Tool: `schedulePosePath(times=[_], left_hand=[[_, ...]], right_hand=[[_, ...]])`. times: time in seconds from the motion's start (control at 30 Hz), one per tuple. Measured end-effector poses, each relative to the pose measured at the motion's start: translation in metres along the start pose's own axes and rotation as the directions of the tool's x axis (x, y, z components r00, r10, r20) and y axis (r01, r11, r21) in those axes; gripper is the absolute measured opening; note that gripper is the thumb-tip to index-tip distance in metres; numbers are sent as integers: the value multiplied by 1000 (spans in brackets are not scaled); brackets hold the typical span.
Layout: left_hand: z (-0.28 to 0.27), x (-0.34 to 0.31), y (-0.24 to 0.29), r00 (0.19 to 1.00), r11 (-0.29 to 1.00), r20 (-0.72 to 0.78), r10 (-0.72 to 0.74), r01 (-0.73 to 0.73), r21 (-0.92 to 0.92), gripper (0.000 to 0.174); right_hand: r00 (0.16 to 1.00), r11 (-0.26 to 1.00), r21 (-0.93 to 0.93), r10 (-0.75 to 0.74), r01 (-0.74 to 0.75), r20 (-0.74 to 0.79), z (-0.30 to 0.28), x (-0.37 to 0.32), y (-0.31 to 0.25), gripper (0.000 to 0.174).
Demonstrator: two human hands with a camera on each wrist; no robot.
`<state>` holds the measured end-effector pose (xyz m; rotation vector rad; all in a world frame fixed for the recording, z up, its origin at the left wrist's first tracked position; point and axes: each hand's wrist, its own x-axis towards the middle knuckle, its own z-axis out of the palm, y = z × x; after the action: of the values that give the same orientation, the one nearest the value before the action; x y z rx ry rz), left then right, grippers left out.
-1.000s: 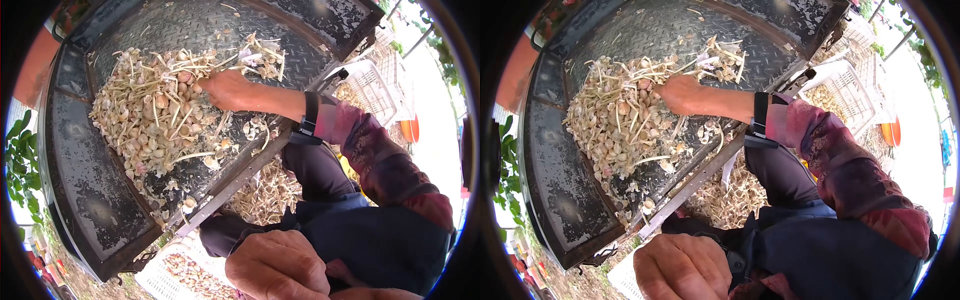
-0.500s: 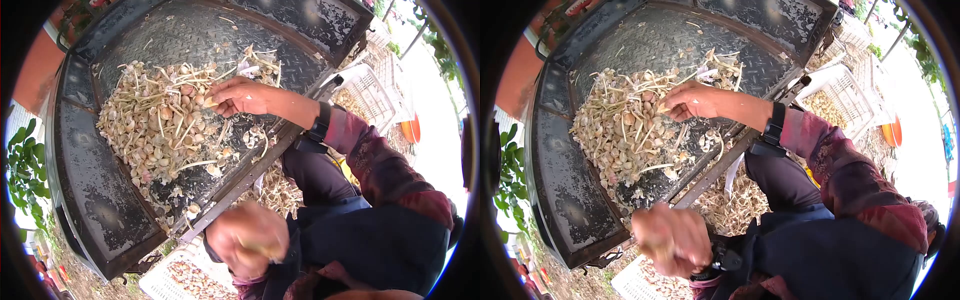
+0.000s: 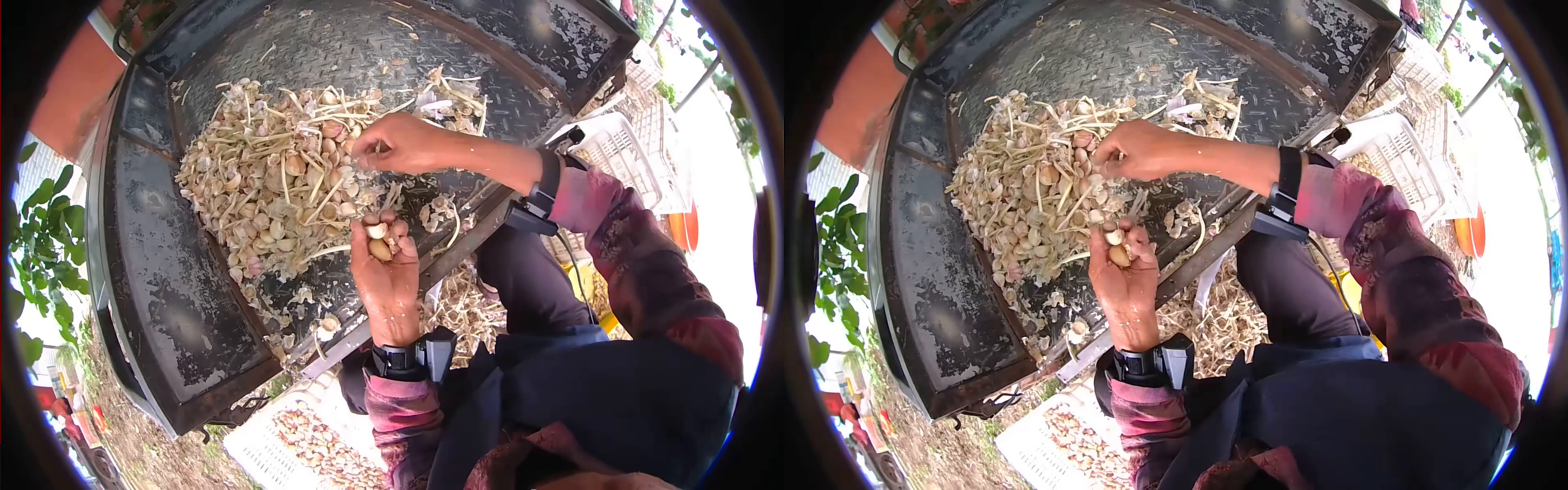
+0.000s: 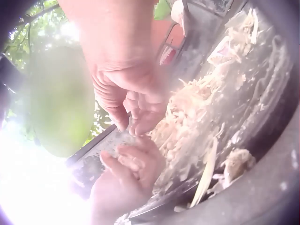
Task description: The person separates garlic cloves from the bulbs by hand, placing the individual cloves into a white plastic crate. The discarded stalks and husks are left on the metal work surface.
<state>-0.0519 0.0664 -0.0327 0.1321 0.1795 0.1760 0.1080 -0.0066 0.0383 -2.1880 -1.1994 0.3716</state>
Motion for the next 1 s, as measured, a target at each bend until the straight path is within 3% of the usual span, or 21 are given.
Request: schedulePosePath(times=[0.07,0.17,0.33,0.4,0.43,0.5,0.53,0.6,0.67,0.77,0.8,0.87,0.93,1.0], left_hand=[[1,-1,3,996,999,-82,31,-34,-38,29],[5,-1,5,993,996,-105,62,-68,-52,26],[-6,4,10,998,993,-10,54,-55,-100,18],[-9,6,12,998,998,6,59,-59,29,12],[-7,6,12,998,998,10,59,-59,30,12],[-1,5,10,991,993,-74,116,-113,45,17],[2,5,8,991,993,-72,113,-110,47,17],[9,6,4,963,963,-157,218,-186,194,25],[5,9,2,964,948,-124,236,-200,245,35],[9,12,-3,918,769,-23,396,-318,554,45],[10,13,-6,918,769,-19,395,-320,553,45],[9,14,-10,870,585,-8,493,-324,744,42],[11,14,-11,852,558,18,524,-359,748,37],[14,14,-6,883,656,0,469,-349,669,35]], right_hand=[[984,965,-253,-114,77,-137,13,22,14,23],[980,911,-401,-154,91,-126,24,42,20,24],[980,925,-378,-119,50,-160,36,47,24,22],[982,935,-351,-119,61,-146,31,42,26,21],[993,998,-57,4,-11,-120,30,37,26,20],[985,889,433,170,-148,-13,28,23,22,20],[985,889,434,171,-147,-16,28,15,19,20],[985,706,693,166,-147,40,28,1,13,19],[985,707,692,169,-149,40,26,-12,4,20],[987,697,710,162,-99,-21,31,-24,-3,20],[987,699,708,161,-97,-24,34,-26,-4,20],[986,862,507,106,-25,-131,42,-30,-3,20],[983,880,474,108,-23,-152,40,-31,-7,22],[964,679,704,263,-208,31,37,-29,-11,24]])
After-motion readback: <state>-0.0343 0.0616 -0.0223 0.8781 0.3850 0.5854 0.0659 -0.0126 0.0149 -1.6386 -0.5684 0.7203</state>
